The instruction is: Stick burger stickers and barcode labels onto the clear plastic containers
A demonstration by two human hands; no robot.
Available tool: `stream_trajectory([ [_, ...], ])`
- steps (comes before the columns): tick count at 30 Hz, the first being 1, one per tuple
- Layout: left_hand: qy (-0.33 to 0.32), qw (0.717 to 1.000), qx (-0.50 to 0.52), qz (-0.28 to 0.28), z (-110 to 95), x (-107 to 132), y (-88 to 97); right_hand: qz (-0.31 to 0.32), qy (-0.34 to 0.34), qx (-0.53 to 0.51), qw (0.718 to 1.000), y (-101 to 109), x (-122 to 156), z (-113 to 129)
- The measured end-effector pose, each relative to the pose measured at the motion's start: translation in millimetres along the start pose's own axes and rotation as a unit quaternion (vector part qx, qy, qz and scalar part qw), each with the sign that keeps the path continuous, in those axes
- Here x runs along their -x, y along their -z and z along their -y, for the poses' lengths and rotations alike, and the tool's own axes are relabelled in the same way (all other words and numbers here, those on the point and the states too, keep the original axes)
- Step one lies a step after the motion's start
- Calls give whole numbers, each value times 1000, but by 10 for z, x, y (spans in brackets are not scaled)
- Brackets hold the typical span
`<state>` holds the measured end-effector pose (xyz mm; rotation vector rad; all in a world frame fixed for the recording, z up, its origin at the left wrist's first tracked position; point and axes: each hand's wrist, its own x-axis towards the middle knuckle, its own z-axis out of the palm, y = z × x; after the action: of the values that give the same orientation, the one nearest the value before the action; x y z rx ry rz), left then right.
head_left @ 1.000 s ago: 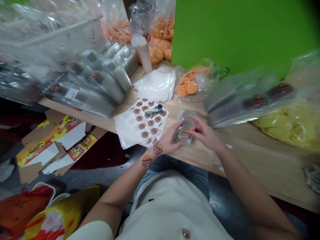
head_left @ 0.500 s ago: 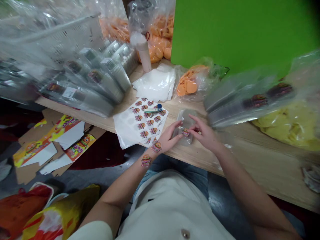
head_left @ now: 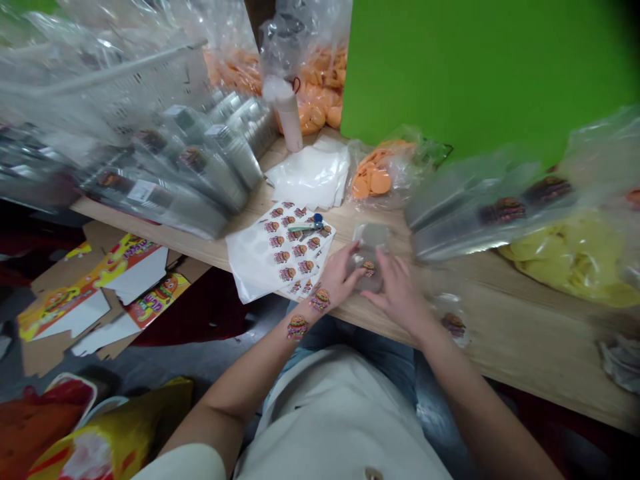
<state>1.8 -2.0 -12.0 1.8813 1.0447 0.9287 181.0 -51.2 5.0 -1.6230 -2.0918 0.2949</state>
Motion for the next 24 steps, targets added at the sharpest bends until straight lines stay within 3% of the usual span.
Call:
stream_trajectory([
  [3, 100, 991, 51, -77, -100, 55, 200, 4, 7, -53, 999, -29, -30, 90],
  [5, 199, 961, 185, -59, -221, 91, 317, -19, 17, -84, 996, 39, -33, 171],
  [6, 243, 929, 278, -20, -291, 101, 353, -24, 33, -91, 995, 89, -22, 209],
  [8, 307, 835, 451, 69, -427, 98, 373, -29, 72, -82, 994, 198, 27, 263],
  [10, 340, 752, 553, 111, -530, 68, 339, -53, 99, -47, 993, 294, 122, 273],
  [12, 358, 707, 600, 109, -582, 25, 288, -91, 117, -3, 989, 370, 260, 243],
  [14, 367, 687, 618, 102, -593, -19, 252, -121, 131, 26, 984, 430, 417, 203],
  [16, 363, 690, 620, 90, -593, -48, 232, -146, 103, 13, 984, 481, 545, 193],
  [18, 358, 705, 606, 92, -613, -46, 195, -179, 33, -40, 982, 528, 602, 229],
  [21, 354, 741, 551, 148, -684, 23, 53, -138, -35, -77, 987, 608, 591, 294],
  [22, 342, 768, 515, 167, -702, 52, -7, -99, -35, -66, 992, 643, 594, 284],
  [24, 283, 855, 401, 172, -699, 91, -108, -23, -27, -30, 999, 724, 663, 169],
])
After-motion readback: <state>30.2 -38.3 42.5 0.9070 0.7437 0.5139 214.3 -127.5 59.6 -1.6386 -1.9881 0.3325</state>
